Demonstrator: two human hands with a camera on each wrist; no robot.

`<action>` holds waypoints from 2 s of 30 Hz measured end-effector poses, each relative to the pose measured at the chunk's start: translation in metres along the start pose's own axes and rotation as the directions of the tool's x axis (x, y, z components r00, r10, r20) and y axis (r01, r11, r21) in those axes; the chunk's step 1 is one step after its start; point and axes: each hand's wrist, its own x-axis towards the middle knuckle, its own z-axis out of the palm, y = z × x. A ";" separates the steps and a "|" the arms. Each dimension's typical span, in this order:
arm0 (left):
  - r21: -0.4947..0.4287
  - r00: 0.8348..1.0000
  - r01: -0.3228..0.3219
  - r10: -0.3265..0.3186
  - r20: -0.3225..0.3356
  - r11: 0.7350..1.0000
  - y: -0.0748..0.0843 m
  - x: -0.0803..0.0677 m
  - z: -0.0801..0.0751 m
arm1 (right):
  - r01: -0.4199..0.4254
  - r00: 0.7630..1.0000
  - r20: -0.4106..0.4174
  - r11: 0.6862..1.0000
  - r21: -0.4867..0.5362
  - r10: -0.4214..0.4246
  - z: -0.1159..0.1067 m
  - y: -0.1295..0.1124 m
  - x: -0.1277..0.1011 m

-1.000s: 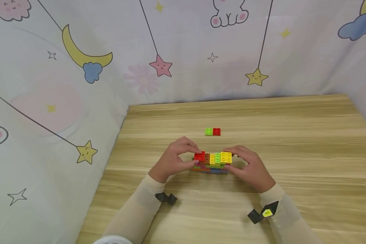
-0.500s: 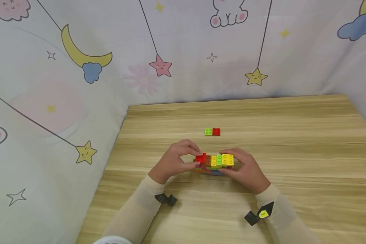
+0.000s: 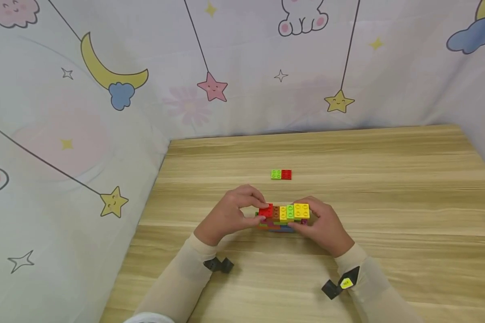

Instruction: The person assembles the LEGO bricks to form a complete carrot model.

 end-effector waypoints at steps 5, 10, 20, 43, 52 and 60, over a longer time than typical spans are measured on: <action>0.033 0.999 0.030 -0.031 0.022 0.999 0.004 0.002 -0.001 | 0.006 1.000 -0.005 1.000 0.000 -0.006 0.000 0.001 0.000; 0.039 0.998 0.051 -0.052 0.047 0.998 0.006 0.003 -0.002 | 0.000 1.000 -0.002 1.000 0.007 0.000 0.000 0.001 -0.001; 0.063 0.998 0.038 -0.041 0.045 0.997 0.005 0.004 0.002 | -0.030 1.000 0.000 0.999 -0.017 0.030 -0.003 0.004 -0.002; -0.202 0.959 0.225 -0.253 -0.128 0.953 -0.071 0.008 0.009 | -0.052 0.998 0.019 0.999 0.004 0.052 -0.005 0.002 -0.001; -0.186 0.905 0.398 -0.418 -0.080 0.898 -0.104 0.023 0.019 | -0.035 0.999 0.036 0.998 0.052 0.033 -0.005 0.002 -0.002; -0.069 0.906 0.421 -0.423 -0.026 0.905 -0.128 0.052 0.031 | -0.020 0.999 0.030 0.999 0.046 0.018 -0.007 0.002 -0.001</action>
